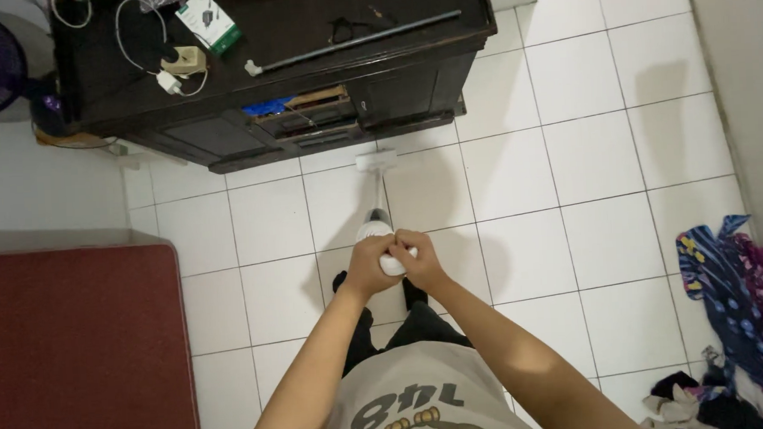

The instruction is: Wiping the tiled floor using a flat floor mop with a disposable cloth.

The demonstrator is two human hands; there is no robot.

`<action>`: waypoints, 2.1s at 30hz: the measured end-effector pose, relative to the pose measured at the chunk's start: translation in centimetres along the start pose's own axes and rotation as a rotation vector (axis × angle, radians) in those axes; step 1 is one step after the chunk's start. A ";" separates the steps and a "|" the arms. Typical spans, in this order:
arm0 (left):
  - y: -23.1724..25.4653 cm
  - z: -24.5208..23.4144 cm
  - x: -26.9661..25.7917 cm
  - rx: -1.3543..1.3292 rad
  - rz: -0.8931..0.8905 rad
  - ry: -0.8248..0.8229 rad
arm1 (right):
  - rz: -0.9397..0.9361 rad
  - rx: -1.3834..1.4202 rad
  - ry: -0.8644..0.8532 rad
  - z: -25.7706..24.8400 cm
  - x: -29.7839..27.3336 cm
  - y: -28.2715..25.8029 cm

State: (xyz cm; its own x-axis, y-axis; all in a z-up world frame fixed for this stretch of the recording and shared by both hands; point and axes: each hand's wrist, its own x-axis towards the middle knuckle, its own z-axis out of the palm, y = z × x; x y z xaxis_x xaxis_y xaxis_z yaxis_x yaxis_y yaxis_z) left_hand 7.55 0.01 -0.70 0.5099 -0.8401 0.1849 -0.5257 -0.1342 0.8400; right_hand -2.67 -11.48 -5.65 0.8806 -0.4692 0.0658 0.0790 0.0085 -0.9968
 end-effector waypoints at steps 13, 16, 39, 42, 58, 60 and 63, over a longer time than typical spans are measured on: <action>1.6 1.2 -2.1 0.026 0.044 0.023 | 0.226 0.112 -0.148 -1.3 -2.7 0.0; -0.1 2.0 -1.2 0.024 0.058 0.031 | 0.188 0.039 -0.123 -1.5 -1.4 1.9; 5.4 -0.3 -1.2 0.049 -0.046 -0.043 | 0.293 0.172 -0.072 -1.6 -2.9 -1.8; 5.2 -0.2 -2.8 0.008 -0.020 -0.036 | 0.285 0.126 -0.170 -1.4 -3.3 -5.1; 5.3 -0.5 -1.9 0.063 -0.124 -0.068 | 0.375 0.204 -0.132 -1.2 -3.2 -4.4; 5.0 -0.8 -2.2 0.084 -0.098 -0.122 | 0.436 0.288 -0.092 -1.2 -4.0 -3.8; 3.4 -0.6 -2.2 0.087 -0.068 -0.075 | 0.274 0.237 -0.108 -0.9 -4.0 0.7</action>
State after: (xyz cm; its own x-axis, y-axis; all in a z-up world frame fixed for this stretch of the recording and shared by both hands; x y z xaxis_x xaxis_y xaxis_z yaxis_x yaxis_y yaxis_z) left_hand 5.02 1.75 2.07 0.4956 -0.8641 0.0875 -0.5507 -0.2348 0.8010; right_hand -6.57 -10.36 -6.68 0.9271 -0.3258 -0.1854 -0.0717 0.3312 -0.9408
